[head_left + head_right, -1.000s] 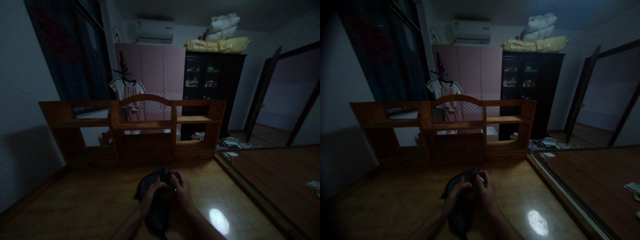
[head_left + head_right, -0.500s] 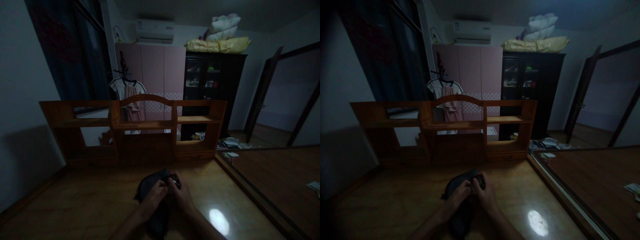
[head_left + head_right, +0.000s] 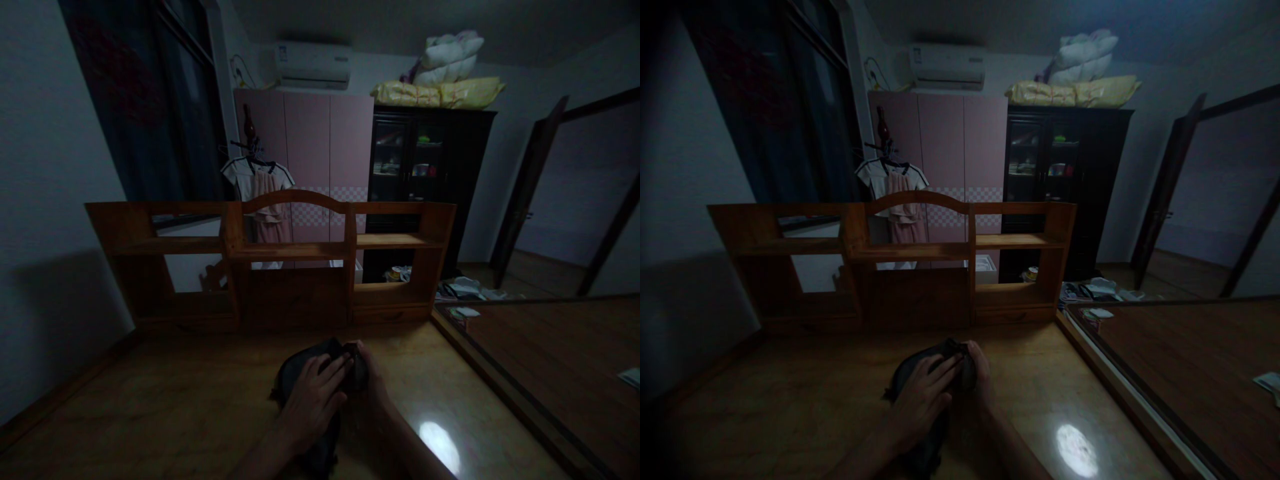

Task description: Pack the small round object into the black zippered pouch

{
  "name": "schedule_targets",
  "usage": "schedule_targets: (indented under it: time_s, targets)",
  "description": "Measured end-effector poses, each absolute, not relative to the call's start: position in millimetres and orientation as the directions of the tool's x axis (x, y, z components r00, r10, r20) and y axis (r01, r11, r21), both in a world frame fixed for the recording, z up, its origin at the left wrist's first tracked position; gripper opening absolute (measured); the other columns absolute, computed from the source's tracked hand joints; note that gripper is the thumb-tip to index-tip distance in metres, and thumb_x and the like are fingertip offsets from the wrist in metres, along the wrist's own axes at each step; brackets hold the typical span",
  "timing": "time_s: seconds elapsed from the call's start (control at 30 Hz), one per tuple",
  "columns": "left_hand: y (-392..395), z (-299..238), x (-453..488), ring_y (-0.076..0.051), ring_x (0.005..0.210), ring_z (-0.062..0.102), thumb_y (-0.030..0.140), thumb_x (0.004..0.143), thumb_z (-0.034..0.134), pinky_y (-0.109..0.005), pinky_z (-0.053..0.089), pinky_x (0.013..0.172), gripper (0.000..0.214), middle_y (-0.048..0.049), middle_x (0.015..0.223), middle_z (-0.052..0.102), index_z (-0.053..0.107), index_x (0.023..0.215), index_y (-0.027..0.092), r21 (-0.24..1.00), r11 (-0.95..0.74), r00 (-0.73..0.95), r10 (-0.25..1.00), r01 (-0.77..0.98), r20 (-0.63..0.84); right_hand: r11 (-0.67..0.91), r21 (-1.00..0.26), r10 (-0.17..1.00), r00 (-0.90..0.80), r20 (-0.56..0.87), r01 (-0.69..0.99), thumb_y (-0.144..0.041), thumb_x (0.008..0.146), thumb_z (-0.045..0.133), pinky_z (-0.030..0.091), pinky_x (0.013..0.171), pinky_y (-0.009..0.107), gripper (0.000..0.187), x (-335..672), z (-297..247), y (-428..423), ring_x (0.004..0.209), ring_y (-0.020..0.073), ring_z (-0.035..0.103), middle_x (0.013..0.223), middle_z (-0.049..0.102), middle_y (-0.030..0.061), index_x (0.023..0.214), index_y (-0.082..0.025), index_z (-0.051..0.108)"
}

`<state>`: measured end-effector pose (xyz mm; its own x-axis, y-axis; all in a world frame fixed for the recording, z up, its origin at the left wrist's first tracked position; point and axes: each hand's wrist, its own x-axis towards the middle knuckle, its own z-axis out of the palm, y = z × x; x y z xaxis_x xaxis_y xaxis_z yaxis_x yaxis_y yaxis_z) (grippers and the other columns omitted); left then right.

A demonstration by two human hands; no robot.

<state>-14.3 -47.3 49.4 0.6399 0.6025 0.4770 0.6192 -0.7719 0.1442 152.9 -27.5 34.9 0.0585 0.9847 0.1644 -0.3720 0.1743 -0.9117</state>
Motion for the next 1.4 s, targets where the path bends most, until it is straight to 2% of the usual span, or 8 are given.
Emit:
schedule_targets:
  time_s: [0.13, 0.3, 0.5, 0.83, 1.0, 1.13, 1.27, 1.4]
  targets:
    - [-50, 50, -14, -0.026, 0.129, 0.032, 0.042, 0.095, 0.036, -0.046, 0.029, 0.106, 0.056, 0.0011, 0.148, 0.032, 0.014, 0.145, 0.030, 0.093, -0.775, 0.660, 0.588, 0.625, 0.467, -0.046, -0.815, 0.999, -0.035, -0.031, -0.577, -0.053, 0.076, 0.057, 0.052, 0.070, 0.033, 0.038, 151, 41, -25, 0.076, 0.0227, 0.066, 0.076, 0.070, 0.0060, 0.077, -0.017, 0.070]
    - [-46, 53, -19, -0.027, 0.135, 0.024, 0.046, 0.094, 0.037, -0.045, 0.020, 0.110, 0.060, 0.0021, 0.150, 0.027, 0.012, 0.146, 0.029, 0.012, -0.811, 0.724, 0.529, 0.585, 0.443, -0.256, -0.699, 0.966, -0.192, -0.172, -0.668, -0.051, 0.078, 0.057, 0.051, 0.066, 0.028, 0.040, 156, 46, -24, 0.070, 0.0183, 0.066, 0.078, 0.072, 0.0077, 0.078, -0.014, 0.071]
    - [-37, 57, -28, -0.027, 0.134, 0.027, 0.048, 0.093, 0.038, -0.043, 0.023, 0.109, 0.059, -0.0006, 0.150, 0.029, 0.020, 0.145, 0.027, 0.024, -0.802, 0.676, 0.520, 0.597, 0.523, -0.357, -0.594, 0.930, -0.333, -0.154, -0.721, -0.050, 0.080, 0.053, 0.050, 0.071, 0.029, 0.042, 147, 46, -30, 0.077, 0.0181, 0.065, 0.088, 0.071, 0.0081, 0.092, -0.014, 0.070]
    - [-39, 60, -24, -0.026, 0.133, 0.031, 0.042, 0.095, 0.036, -0.044, 0.028, 0.108, 0.053, -0.0024, 0.149, 0.032, 0.024, 0.144, 0.027, 0.071, -0.821, 0.709, 0.529, 0.566, 0.467, -0.391, -0.534, 0.920, -0.303, -0.248, -0.750, -0.056, 0.079, 0.052, 0.047, 0.057, 0.027, 0.040, 160, 51, -31, 0.067, 0.0173, 0.062, 0.074, 0.069, 0.0028, 0.081, -0.019, 0.067]
    - [-40, 59, -26, -0.028, 0.129, 0.036, 0.042, 0.093, 0.041, -0.047, 0.030, 0.106, 0.048, -0.0043, 0.145, 0.039, 0.041, 0.137, 0.024, 0.119, -0.831, 0.706, 0.529, 0.544, 0.471, -0.355, -0.562, 0.935, -0.277, -0.222, -0.748, -0.057, 0.080, 0.049, 0.047, 0.058, 0.028, 0.040, 157, 44, -27, 0.065, 0.0177, 0.062, 0.070, 0.068, 0.0017, 0.078, -0.020, 0.064]
    - [-44, 58, -24, -0.029, 0.121, 0.045, 0.041, 0.090, 0.045, -0.049, 0.033, 0.103, 0.043, -0.0057, 0.137, 0.049, 0.051, 0.129, 0.023, 0.210, -0.814, 0.682, 0.572, 0.542, 0.456, -0.327, -0.617, 0.944, -0.267, -0.191, -0.715, -0.059, 0.078, 0.050, 0.046, 0.056, 0.028, 0.043, 153, 38, -25, 0.063, 0.0186, 0.061, 0.068, 0.067, 0.0034, 0.075, -0.018, 0.064]
    - [-49, 57, -18, -0.025, 0.117, 0.050, 0.036, 0.093, 0.042, -0.044, 0.032, 0.105, 0.036, -0.0066, 0.129, 0.056, 0.054, 0.124, 0.022, 0.357, -0.779, 0.653, 0.627, 0.516, 0.425, -0.228, -0.642, 0.973, -0.188, -0.131, -0.732, -0.054, 0.078, 0.054, 0.046, 0.056, 0.026, 0.039, 149, 39, -27, 0.058, 0.0159, 0.058, 0.063, 0.064, 0.0023, 0.070, -0.018, 0.064]
    - [-51, 58, -15, -0.023, 0.117, 0.052, 0.034, 0.094, 0.040, -0.043, 0.029, 0.108, 0.035, -0.0067, 0.125, 0.060, 0.056, 0.122, 0.023, 0.463, -0.751, 0.650, 0.650, 0.470, 0.394, -0.226, -0.672, 0.974, -0.178, -0.141, -0.705, -0.054, 0.078, 0.055, 0.048, 0.060, 0.028, 0.040, 143, 39, -31, 0.056, 0.0157, 0.056, 0.059, 0.061, 0.0022, 0.065, -0.017, 0.063]
